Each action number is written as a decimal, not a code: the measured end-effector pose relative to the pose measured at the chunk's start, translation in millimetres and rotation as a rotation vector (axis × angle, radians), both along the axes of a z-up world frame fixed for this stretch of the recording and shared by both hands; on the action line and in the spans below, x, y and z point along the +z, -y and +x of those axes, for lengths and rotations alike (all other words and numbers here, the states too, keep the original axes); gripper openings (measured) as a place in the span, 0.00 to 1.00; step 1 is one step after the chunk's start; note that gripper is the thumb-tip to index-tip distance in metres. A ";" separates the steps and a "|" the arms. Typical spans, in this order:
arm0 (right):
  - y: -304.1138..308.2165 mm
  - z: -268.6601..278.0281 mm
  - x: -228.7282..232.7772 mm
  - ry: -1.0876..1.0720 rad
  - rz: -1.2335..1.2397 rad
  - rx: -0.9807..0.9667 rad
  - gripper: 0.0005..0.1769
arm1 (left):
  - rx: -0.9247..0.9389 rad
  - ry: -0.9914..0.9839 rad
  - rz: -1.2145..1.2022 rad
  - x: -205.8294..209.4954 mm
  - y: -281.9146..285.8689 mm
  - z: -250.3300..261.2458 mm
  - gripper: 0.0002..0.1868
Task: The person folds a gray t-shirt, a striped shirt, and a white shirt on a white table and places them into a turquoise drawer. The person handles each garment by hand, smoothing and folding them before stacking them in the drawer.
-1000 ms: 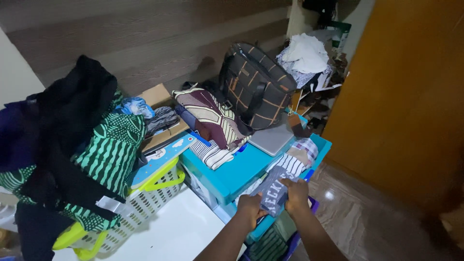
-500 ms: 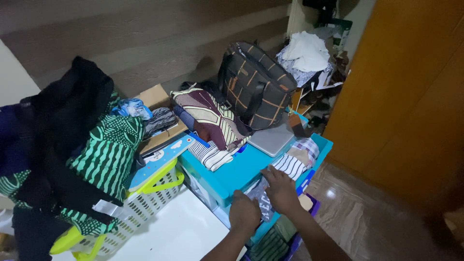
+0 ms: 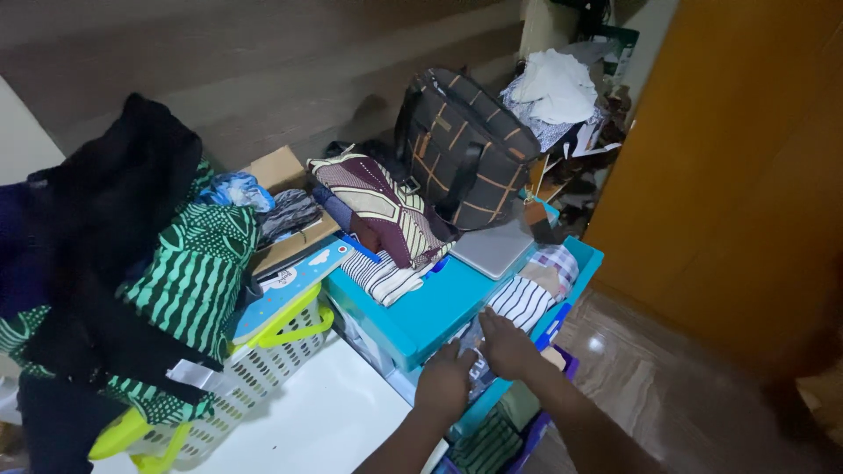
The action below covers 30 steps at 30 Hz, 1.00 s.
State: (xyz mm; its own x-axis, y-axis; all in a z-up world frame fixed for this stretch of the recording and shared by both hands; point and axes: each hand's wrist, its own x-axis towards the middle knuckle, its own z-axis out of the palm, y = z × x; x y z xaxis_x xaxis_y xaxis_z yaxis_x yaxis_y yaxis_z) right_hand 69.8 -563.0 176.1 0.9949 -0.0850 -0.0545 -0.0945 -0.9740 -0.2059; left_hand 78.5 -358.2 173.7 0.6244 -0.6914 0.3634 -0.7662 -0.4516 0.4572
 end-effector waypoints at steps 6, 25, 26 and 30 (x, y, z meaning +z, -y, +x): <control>11.3 -0.3 30.3 -0.268 -0.046 0.175 0.59 | -0.022 0.021 0.133 12.6 -5.2 -3.2 0.25; -21.8 14.7 21.6 -0.483 -0.319 0.062 0.64 | 0.082 0.160 -0.012 -14.9 5.5 -8.5 0.09; -20.5 11.6 17.9 -0.460 -0.327 0.061 0.63 | 0.094 0.274 0.009 -21.7 7.6 -11.4 0.11; -29.2 -5.4 29.3 -0.383 -0.338 0.041 0.60 | -0.003 0.450 0.121 -31.6 10.9 -13.3 0.14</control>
